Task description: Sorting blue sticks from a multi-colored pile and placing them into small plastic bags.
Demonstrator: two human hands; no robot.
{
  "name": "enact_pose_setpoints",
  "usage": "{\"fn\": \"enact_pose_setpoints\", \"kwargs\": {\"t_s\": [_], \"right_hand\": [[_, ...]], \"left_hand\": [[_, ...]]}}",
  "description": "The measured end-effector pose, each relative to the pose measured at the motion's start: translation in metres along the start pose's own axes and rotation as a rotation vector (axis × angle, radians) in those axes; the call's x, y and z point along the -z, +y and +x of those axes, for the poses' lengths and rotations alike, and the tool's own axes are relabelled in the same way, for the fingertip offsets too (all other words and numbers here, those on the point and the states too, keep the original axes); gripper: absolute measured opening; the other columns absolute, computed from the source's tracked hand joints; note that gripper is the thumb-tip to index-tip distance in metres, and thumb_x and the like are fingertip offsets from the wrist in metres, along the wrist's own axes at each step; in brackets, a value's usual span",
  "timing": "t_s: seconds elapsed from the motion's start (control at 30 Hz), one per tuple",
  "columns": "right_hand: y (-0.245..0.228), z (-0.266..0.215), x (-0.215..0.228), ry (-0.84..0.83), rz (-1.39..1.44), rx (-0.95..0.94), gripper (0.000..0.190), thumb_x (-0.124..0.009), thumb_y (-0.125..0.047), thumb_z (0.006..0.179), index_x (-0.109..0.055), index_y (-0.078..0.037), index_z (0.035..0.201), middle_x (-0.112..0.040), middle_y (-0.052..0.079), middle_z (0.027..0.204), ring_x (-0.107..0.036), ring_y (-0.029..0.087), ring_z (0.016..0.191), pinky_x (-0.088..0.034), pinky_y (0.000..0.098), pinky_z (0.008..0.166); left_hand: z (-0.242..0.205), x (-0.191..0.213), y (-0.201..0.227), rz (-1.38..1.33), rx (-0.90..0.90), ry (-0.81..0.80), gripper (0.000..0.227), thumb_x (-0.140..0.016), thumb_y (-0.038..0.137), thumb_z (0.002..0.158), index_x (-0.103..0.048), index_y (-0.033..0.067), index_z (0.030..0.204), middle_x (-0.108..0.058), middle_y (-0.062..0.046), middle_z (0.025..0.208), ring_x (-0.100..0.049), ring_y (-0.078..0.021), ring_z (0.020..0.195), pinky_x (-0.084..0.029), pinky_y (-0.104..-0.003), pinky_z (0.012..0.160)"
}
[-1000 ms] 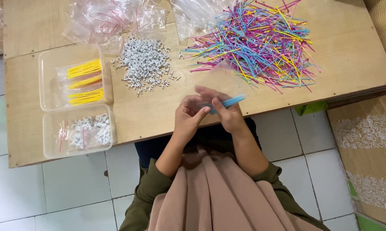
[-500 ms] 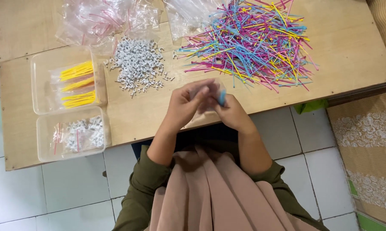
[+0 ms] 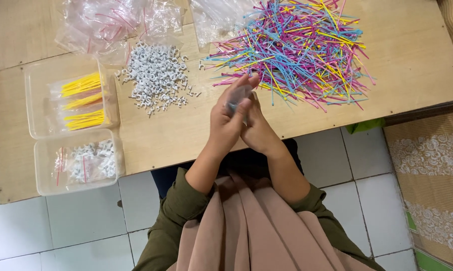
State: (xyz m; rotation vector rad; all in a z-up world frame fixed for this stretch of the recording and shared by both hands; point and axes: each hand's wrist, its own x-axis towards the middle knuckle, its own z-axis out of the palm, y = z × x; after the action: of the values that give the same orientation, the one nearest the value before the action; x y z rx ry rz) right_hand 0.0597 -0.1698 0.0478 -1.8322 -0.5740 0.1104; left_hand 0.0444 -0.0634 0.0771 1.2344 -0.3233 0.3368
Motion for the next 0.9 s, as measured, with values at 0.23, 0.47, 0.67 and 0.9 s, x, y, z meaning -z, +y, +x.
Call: {"fn": "enact_pose_setpoints", "kwargs": {"t_s": [0.23, 0.47, 0.67, 0.9], "right_hand": [[0.013, -0.009, 0.014, 0.016, 0.651, -0.158, 0.041, -0.063, -0.005, 0.100, -0.053, 0.003, 0.139, -0.063, 0.008, 0.115, -0.060, 0.015, 0.109, -0.050, 0.0334, 0.100], [0.029, -0.011, 0.014, 0.137, 0.704, -0.132, 0.019, -0.082, -0.001, 0.087, -0.066, 0.005, 0.096, -0.059, 0.008, 0.073, -0.066, 0.014, 0.066, -0.058, 0.0285, 0.061], [0.029, -0.011, 0.010, 0.186, 0.702, -0.119, 0.023, -0.082, 0.000, 0.087, -0.063, 0.006, 0.099, -0.061, 0.008, 0.075, -0.066, 0.011, 0.068, -0.057, 0.0249, 0.058], [0.025, -0.014, 0.011, 0.189, 0.795, -0.152, 0.020, -0.079, 0.001, 0.088, -0.063, 0.002, 0.100, -0.064, 0.006, 0.081, -0.063, 0.008, 0.074, -0.053, 0.0227, 0.066]], "left_hand": [[0.013, 0.012, -0.002, -0.349, -0.016, 0.100, 0.049, -0.038, 0.031, 0.116, -0.049, -0.0061, 0.147, -0.059, -0.033, 0.139, -0.057, -0.0481, 0.132, -0.041, -0.059, 0.118], [0.017, 0.020, 0.002, -0.433, 0.102, 0.012, 0.056, -0.050, 0.032, 0.108, -0.041, 0.0030, 0.156, -0.055, -0.029, 0.148, -0.057, -0.0451, 0.135, -0.048, -0.053, 0.114], [0.015, 0.020, -0.001, -0.379, 0.192, -0.003, 0.049, -0.058, 0.001, 0.106, -0.043, -0.0021, 0.152, -0.055, -0.030, 0.148, -0.056, -0.0449, 0.135, -0.049, -0.050, 0.113], [0.016, 0.019, 0.001, -0.407, 0.217, -0.061, 0.055, -0.062, -0.005, 0.103, -0.042, -0.0011, 0.153, -0.054, -0.030, 0.149, -0.053, -0.0458, 0.138, -0.047, -0.051, 0.115]]}}
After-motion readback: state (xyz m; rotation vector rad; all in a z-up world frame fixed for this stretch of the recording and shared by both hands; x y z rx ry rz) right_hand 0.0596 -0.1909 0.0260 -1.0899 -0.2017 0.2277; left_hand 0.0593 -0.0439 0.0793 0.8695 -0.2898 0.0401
